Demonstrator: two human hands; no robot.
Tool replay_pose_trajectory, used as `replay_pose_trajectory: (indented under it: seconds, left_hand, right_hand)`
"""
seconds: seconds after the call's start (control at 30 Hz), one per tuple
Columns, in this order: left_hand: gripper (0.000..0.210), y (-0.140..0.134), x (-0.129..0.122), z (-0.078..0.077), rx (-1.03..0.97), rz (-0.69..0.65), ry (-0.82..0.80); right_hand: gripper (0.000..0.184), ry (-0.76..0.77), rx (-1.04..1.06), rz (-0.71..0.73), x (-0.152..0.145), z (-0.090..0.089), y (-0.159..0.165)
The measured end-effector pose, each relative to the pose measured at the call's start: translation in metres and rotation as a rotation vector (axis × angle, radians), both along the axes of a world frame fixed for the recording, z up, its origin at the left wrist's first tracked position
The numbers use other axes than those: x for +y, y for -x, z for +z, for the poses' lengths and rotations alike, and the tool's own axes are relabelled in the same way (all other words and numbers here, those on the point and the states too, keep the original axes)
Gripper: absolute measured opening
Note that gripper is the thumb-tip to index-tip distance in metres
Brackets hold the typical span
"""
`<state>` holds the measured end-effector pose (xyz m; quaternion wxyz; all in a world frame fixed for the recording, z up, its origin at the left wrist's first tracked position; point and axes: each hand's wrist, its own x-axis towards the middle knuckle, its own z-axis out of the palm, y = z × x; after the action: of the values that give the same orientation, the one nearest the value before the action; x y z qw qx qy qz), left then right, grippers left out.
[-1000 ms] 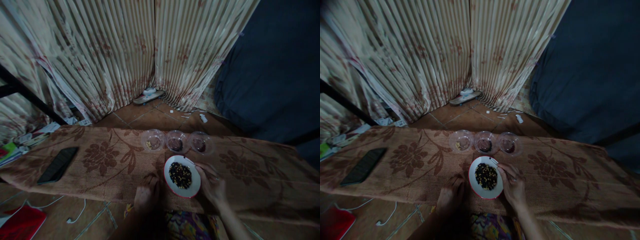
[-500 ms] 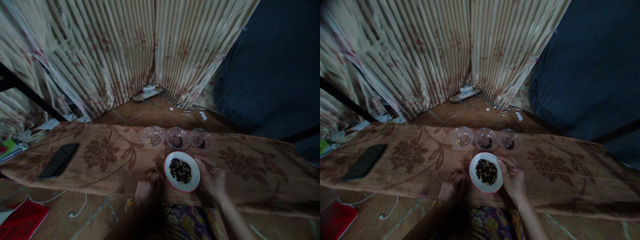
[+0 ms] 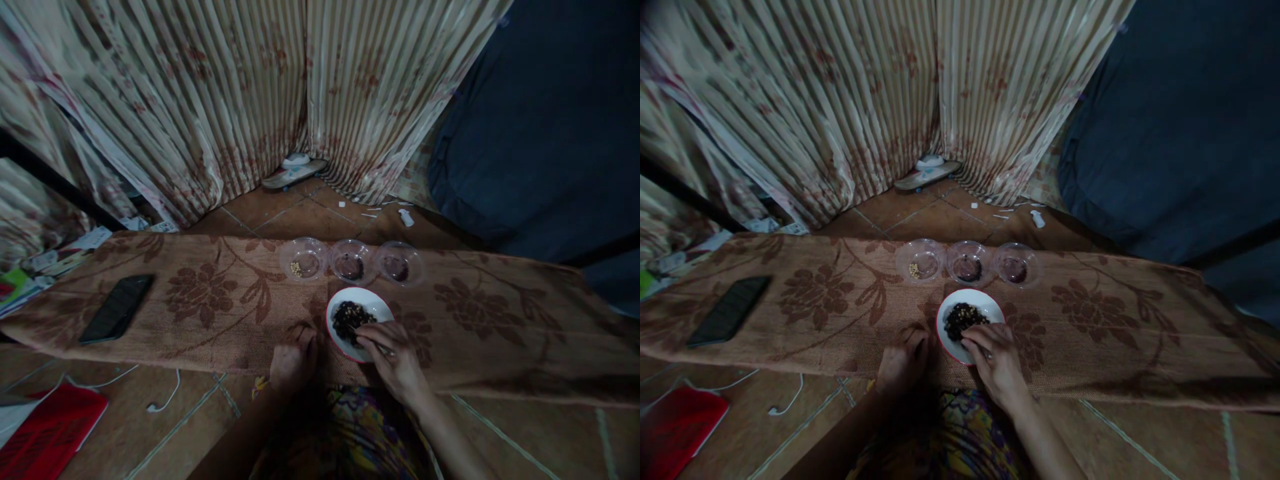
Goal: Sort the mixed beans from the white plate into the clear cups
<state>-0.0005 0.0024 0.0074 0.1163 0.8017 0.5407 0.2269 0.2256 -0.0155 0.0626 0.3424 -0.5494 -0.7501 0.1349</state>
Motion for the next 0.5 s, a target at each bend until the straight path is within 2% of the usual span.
replay_pose_trajectory:
  seconds: [0.07,0.13,0.27,0.4,0.5]
  left_hand:
    - [0.019,0.0,0.0,0.001,-0.008,0.005,0.002]
    - [0.019,-0.001,-0.001,0.002,-0.013,0.013,0.004]
    - [0.02,-0.002,-0.001,0.002,0.002,0.029,0.01]
    - [0.019,0.0,0.0,-0.001,0.003,0.01,0.013]
    - [0.018,0.001,0.001,-0.004,0.0,-0.009,0.002]
  right_hand:
    - [0.018,-0.019,0.015,-0.003,-0.002,0.008,-0.005]
    - [0.019,-0.042,0.007,-0.072,-0.003,0.013,-0.019]
    - [0.028,-0.084,-0.103,-0.197,-0.004,0.009,-0.041]
    - [0.025,-0.038,-0.106,-0.122,-0.007,0.0,-0.023]
    - [0.019,0.002,-0.038,-0.023,-0.009,0.004,0.002]
